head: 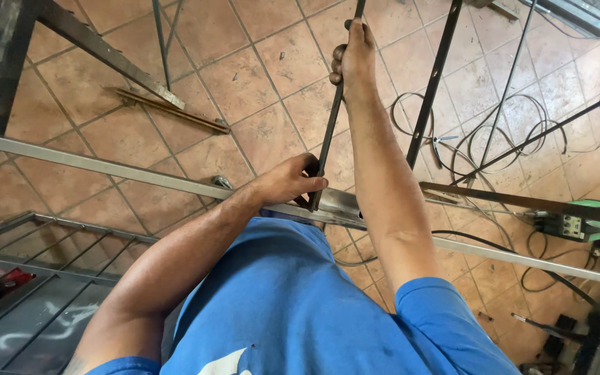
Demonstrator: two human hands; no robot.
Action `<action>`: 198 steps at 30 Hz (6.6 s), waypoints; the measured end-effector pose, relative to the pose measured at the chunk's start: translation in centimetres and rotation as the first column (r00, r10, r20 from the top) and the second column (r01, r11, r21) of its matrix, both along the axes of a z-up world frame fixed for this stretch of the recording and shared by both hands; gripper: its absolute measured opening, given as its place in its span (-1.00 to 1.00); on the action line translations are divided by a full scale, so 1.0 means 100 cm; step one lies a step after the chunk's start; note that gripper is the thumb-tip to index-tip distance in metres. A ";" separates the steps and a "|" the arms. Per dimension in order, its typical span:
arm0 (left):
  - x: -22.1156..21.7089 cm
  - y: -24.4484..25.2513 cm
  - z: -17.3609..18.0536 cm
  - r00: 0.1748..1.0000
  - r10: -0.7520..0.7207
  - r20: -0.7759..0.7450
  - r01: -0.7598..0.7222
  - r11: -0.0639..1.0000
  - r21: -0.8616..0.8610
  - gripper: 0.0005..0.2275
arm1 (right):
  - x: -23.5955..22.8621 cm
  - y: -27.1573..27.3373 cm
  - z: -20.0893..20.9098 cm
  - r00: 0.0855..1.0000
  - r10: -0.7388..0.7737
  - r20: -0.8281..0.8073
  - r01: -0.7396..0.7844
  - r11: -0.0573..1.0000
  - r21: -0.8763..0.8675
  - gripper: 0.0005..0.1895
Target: Assembling and aligning metal bars and components to construct a frame
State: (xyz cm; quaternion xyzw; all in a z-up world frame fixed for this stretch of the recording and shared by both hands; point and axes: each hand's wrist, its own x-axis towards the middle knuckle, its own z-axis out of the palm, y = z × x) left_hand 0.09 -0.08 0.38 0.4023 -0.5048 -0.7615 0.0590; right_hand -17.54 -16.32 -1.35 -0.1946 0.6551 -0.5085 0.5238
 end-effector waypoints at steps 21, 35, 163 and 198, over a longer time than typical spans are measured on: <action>0.001 0.001 0.001 1.000 -0.013 -0.005 0.012 0.999 -0.030 -0.77 | 0.000 0.001 -0.001 1.000 -0.024 0.006 0.024 1.000 0.000 -0.65; 0.005 -0.003 0.015 0.998 -0.036 0.042 0.038 0.998 -0.048 -0.77 | -0.002 -0.003 -0.004 0.997 0.034 -0.062 -0.032 0.999 0.038 -0.74; 0.053 0.133 0.010 0.940 0.047 0.337 0.153 0.826 -0.542 -0.28 | -0.002 0.422 0.011 0.819 0.031 -0.573 -0.049 0.999 -0.015 -0.27; -0.040 0.249 -0.013 0.911 0.411 0.046 -0.353 0.830 -0.433 -0.81 | -0.070 0.469 -0.022 0.818 0.398 -0.416 -0.476 0.874 -0.100 -0.78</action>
